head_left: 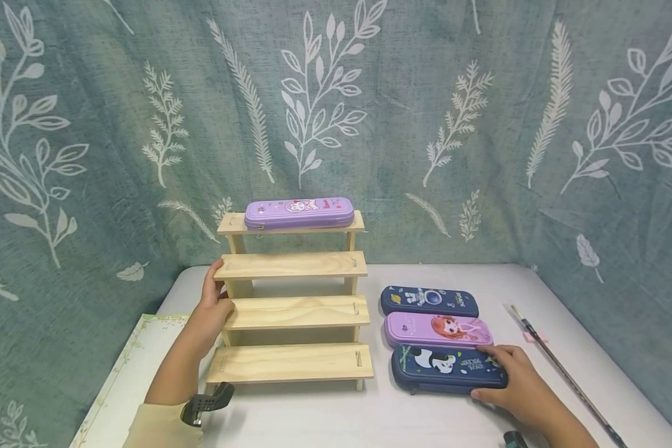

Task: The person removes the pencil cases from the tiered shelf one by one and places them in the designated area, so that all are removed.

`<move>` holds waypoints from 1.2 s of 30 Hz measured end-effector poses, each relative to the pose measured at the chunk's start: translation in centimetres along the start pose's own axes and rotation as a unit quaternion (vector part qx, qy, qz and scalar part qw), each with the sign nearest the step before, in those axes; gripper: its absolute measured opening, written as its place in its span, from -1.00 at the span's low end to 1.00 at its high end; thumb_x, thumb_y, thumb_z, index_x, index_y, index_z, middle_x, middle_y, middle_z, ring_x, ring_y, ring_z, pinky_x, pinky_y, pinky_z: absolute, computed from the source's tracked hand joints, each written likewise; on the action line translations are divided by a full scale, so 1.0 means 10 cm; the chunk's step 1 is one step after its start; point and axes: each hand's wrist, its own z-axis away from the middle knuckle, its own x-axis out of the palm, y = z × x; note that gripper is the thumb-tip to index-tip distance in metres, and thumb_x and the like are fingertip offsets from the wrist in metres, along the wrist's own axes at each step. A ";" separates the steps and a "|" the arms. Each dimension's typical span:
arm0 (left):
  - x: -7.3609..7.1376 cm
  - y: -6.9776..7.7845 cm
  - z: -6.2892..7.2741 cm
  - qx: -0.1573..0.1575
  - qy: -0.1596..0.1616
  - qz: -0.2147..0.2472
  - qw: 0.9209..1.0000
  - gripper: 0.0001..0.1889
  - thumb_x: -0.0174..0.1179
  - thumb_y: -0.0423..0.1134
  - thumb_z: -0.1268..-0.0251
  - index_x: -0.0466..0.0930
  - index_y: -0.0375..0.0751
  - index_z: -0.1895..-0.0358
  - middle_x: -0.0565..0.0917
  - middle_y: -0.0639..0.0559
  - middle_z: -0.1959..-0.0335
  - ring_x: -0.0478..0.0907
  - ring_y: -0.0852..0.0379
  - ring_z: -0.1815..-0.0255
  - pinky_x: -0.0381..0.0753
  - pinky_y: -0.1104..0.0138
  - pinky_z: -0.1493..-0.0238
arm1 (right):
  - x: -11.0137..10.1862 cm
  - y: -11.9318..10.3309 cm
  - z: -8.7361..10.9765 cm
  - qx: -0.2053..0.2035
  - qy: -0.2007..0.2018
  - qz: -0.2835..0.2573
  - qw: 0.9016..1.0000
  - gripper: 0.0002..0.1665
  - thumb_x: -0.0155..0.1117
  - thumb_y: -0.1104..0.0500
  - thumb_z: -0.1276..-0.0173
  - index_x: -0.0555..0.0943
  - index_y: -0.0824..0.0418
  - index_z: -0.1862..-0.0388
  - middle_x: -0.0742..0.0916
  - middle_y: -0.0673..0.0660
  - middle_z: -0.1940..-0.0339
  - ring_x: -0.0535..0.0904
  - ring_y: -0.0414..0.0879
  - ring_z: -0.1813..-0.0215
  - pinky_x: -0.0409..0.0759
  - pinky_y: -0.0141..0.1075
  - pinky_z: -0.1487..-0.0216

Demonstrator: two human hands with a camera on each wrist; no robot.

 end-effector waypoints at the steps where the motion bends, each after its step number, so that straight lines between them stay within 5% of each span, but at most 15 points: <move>1: 0.00 0.00 0.00 0.000 0.000 0.000 1.000 0.03 -0.22 -0.52 -0.38 -0.47 0.54 -0.65 -0.24 0.00 -0.75 -0.09 -0.26 -0.72 0.15 -0.26 -0.51 | 0.00 0.00 0.00 0.001 0.000 0.000 1.000 0.19 0.75 -0.14 0.07 0.45 0.39 -0.45 0.43 0.48 -0.29 0.38 0.45 -0.34 0.31 0.46 -0.30; 28: 0.00 0.03 0.02 -0.009 0.000 -0.007 1.000 0.03 -0.22 -0.51 -0.39 -0.52 0.49 -0.65 -0.25 -0.04 -0.75 -0.12 -0.27 -0.72 0.15 -0.21 -0.50 | 0.02 0.04 0.01 -0.002 -0.008 -0.010 1.000 0.27 0.74 -0.12 0.05 0.32 0.39 -0.52 0.37 0.53 -0.34 0.29 0.52 -0.40 0.21 0.52 -0.33; 36: 0.01 0.02 0.00 -0.005 0.007 -0.010 1.000 0.03 -0.22 -0.51 -0.36 -0.49 0.47 -0.67 -0.24 -0.03 -0.76 -0.13 -0.26 -0.73 0.14 -0.25 -0.51 | -0.14 -0.23 -0.10 -0.025 0.015 0.000 1.000 0.33 0.69 -0.21 -0.02 0.22 0.36 -0.59 0.33 0.55 -0.42 0.26 0.57 -0.43 0.24 0.55 -0.29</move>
